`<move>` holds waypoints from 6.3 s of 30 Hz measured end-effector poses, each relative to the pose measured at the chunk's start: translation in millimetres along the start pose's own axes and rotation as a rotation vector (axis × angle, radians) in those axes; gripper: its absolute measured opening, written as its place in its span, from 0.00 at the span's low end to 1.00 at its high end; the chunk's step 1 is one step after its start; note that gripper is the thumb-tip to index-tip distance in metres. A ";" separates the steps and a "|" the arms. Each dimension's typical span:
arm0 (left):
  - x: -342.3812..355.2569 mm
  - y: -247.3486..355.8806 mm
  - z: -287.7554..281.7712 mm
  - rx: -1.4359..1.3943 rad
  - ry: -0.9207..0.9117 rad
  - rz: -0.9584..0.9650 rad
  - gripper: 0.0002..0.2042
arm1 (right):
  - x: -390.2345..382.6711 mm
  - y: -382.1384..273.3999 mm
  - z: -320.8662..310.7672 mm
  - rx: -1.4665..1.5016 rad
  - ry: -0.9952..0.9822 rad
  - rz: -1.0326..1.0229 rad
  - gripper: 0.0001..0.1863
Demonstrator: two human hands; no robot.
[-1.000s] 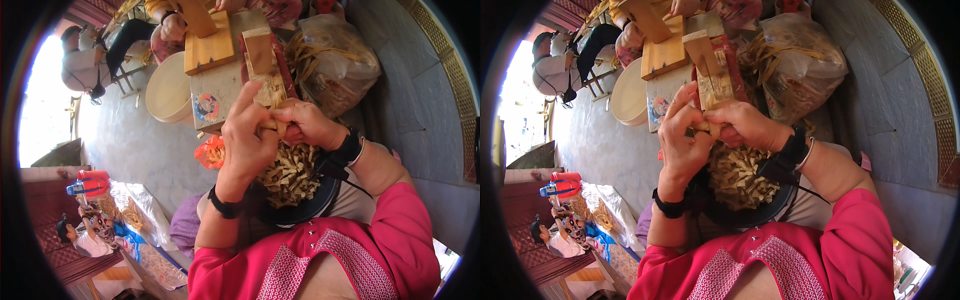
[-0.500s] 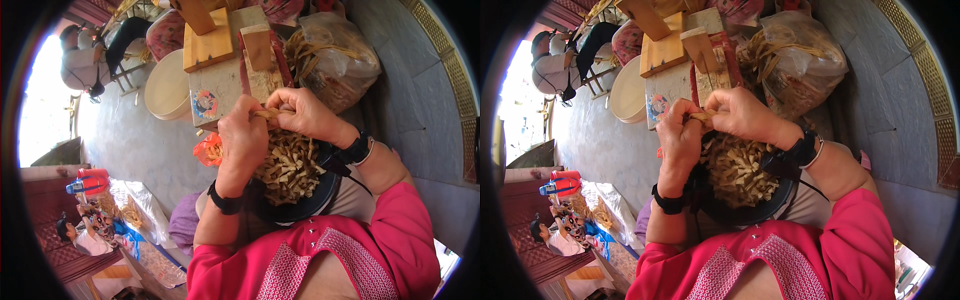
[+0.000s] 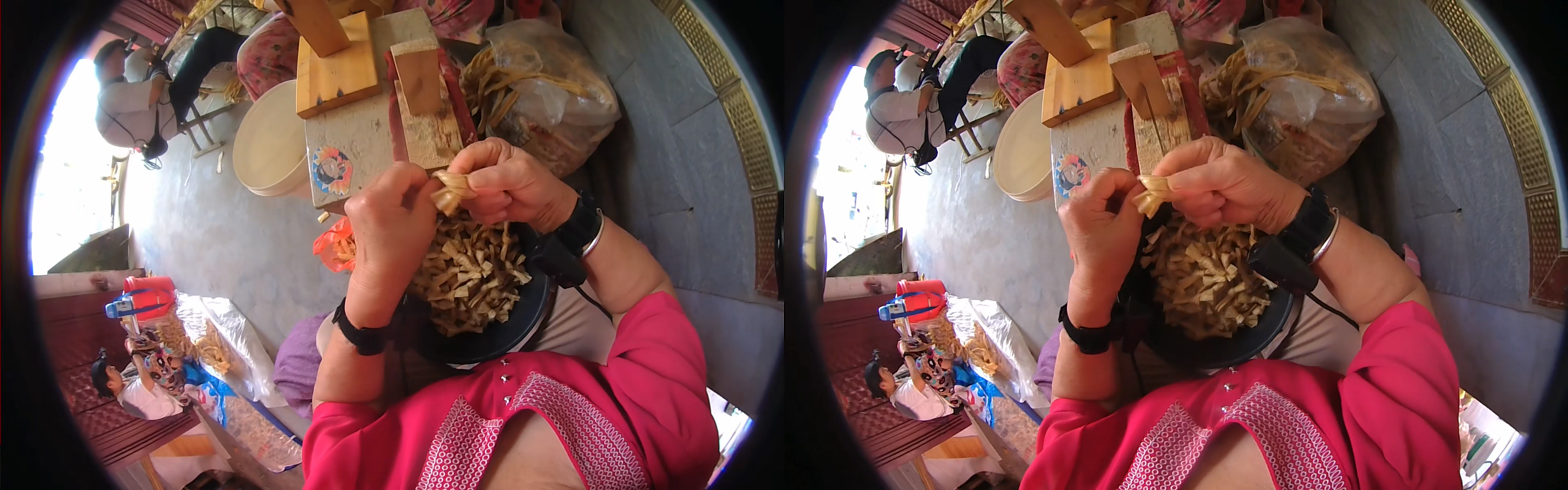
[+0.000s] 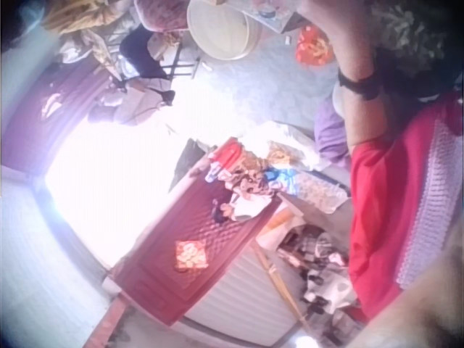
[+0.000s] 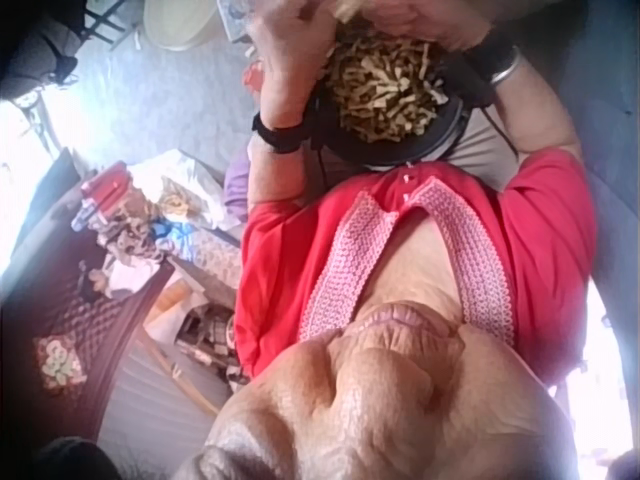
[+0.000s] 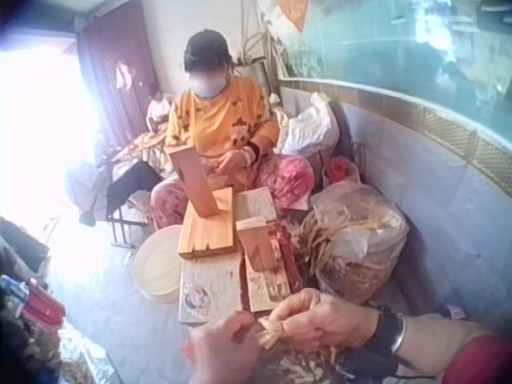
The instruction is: The person manipulates thin strips of material, likely food-related, by pulling them through a wooden manual slicing or stretching tool and then tying or folding them into knots before placing them into a black container.
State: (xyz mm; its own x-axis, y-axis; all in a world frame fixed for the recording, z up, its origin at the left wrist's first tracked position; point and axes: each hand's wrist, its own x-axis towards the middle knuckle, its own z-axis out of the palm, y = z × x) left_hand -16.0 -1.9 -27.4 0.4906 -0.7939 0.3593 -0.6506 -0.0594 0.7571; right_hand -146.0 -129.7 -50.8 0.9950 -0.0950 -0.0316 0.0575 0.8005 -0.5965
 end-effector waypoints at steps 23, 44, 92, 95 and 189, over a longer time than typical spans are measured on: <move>10.1 -9.1 -35.6 -0.227 -0.354 -0.171 0.15 | -11.3 -24.3 15.5 -1.083 0.286 -0.240 0.07; 51.9 -41.3 19.2 0.388 0.062 0.064 0.09 | 48.6 -26.5 -17.7 -1.583 0.703 -0.622 0.08; -4.2 1.6 3.0 -0.311 0.029 0.358 0.06 | 14.3 21.5 47.3 -0.944 0.221 -0.549 0.12; -6.4 8.7 12.1 -0.572 0.049 0.083 0.13 | 11.0 15.6 42.9 -1.075 0.281 -0.562 0.10; 2.6 -0.9 29.0 -0.988 -0.148 -0.369 0.16 | 23.5 8.3 20.8 -0.348 0.288 -0.101 0.10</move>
State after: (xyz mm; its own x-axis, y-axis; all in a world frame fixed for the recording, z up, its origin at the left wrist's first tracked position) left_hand -31.0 -21.5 -42.9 0.4432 -0.8964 -0.0029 0.3156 0.1530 0.9365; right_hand -120.4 -113.0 -39.8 0.9196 -0.3622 -0.1521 0.0725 0.5369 -0.8405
